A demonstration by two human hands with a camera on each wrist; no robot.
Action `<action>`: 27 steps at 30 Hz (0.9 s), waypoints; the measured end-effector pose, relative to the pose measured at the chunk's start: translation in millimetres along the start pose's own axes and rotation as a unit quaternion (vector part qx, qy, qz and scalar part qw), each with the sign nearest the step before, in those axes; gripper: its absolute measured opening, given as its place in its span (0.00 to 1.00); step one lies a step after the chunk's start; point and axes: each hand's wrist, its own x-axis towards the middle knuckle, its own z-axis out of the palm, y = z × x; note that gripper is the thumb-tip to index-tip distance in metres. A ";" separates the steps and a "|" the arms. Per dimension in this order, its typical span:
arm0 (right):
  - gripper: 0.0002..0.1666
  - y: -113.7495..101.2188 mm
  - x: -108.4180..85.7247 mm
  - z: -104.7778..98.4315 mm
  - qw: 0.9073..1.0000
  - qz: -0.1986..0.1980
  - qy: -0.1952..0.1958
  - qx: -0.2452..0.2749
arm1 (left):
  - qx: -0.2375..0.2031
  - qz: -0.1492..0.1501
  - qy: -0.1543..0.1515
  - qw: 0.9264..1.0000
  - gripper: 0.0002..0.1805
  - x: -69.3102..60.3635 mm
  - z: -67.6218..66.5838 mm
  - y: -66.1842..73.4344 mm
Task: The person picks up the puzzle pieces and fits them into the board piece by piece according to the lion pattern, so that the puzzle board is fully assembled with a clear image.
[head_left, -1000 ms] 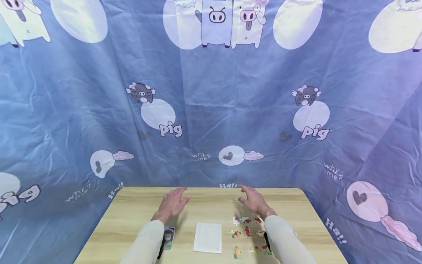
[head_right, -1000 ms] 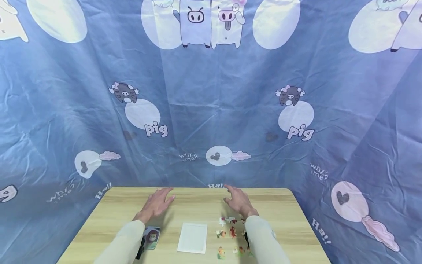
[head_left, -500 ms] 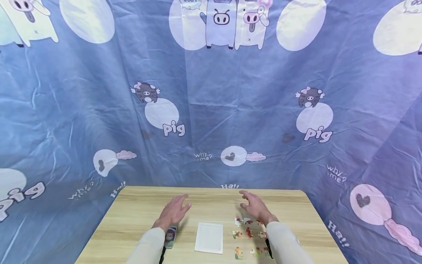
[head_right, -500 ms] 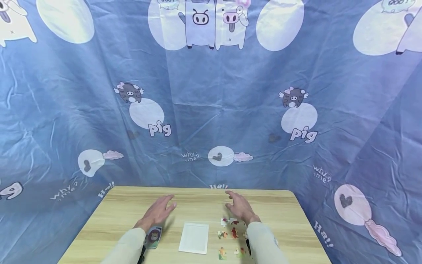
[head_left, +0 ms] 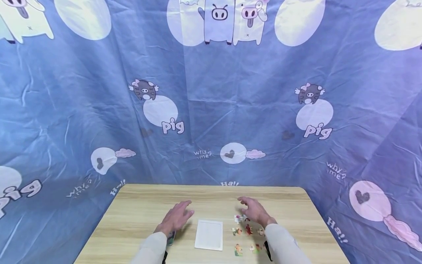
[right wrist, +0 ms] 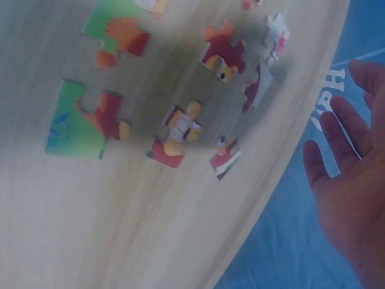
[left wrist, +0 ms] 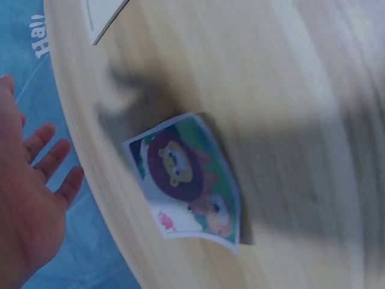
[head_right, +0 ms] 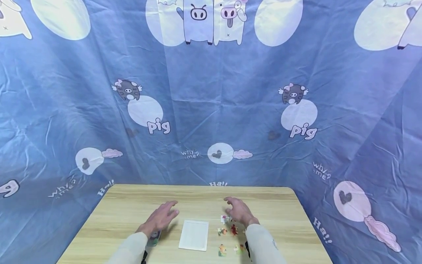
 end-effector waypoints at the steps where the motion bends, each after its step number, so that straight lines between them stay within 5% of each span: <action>1: 0.27 0.2 -0.8 1.4 1.000 0.002 -0.003 0.002 | -0.002 0.002 -0.004 1.000 0.31 -1.3 1.7 -0.2; 14: 0.25 7.2 -8.7 16.9 1.000 0.007 -0.019 0.018 | -0.010 0.019 -0.028 0.999 0.29 -14.4 22.9 -3.7; 27: 0.24 8.9 -14.2 28.2 0.999 0.019 -0.037 0.022 | 0.038 0.021 -0.031 0.999 0.29 -25.1 35.8 -3.8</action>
